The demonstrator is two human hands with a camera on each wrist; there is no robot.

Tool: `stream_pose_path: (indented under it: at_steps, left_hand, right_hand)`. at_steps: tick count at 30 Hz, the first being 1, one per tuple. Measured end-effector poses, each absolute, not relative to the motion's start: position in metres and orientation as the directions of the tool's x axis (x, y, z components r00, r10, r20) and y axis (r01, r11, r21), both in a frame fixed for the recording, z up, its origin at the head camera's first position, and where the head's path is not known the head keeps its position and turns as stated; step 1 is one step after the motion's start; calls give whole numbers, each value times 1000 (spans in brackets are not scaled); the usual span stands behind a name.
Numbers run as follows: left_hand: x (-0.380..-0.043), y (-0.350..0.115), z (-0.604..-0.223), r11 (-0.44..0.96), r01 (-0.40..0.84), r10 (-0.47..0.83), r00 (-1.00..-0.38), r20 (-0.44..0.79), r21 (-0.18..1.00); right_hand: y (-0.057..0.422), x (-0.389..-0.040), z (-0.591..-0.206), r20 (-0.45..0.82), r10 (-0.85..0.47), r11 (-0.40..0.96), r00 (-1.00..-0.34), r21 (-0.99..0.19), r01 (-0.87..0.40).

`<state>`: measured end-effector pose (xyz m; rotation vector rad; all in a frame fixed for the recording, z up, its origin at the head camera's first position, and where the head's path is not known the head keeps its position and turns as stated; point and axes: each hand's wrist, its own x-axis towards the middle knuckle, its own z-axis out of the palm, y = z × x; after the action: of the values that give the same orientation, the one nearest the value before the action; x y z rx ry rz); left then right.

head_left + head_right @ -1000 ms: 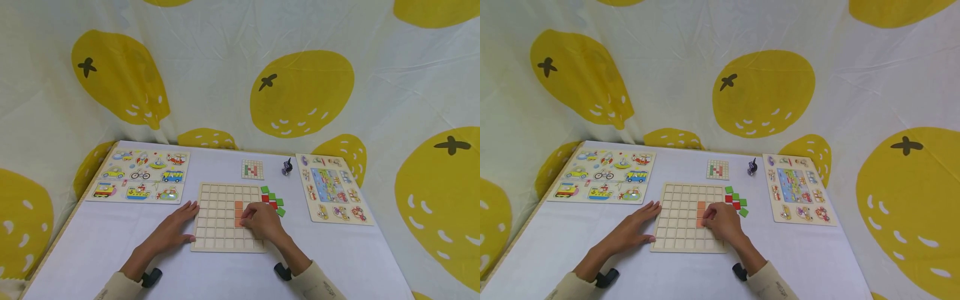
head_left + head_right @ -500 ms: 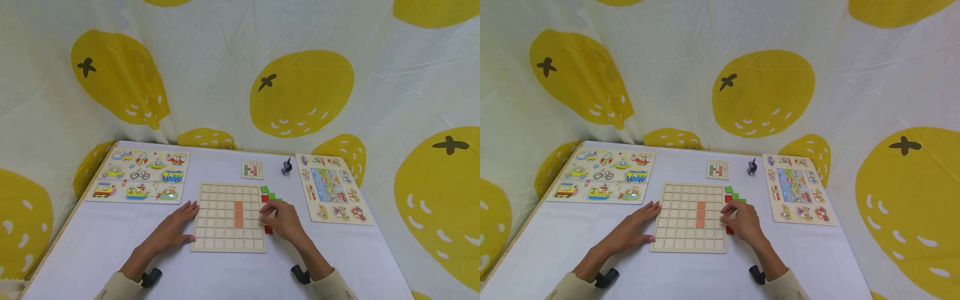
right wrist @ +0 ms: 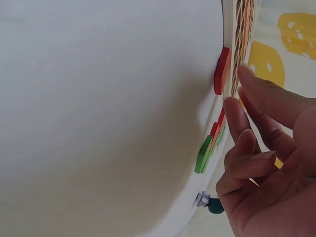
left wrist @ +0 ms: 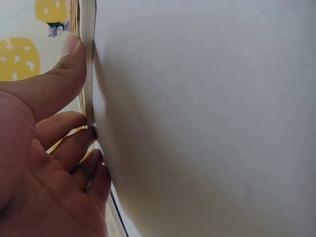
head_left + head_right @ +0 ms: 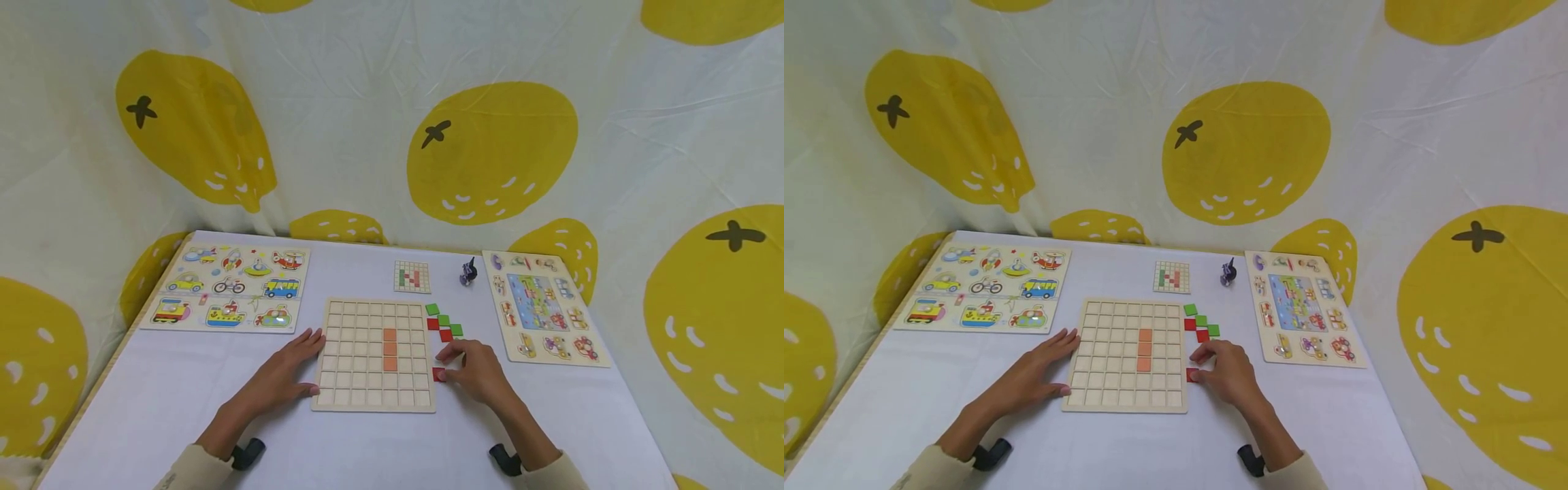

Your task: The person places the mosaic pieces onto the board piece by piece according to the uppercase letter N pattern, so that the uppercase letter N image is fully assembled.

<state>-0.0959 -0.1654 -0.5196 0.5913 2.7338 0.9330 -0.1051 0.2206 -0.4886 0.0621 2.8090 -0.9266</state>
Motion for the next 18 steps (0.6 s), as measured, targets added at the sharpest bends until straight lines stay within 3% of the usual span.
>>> stream_pose_path:
  at_steps: [18]
  left_hand:
    - [-97, -167, -523, 723, 302, 423, -904, -52, 621]
  right_hand:
    - [220, -103, -495, -193, -64, 823, -979, -564, 58]
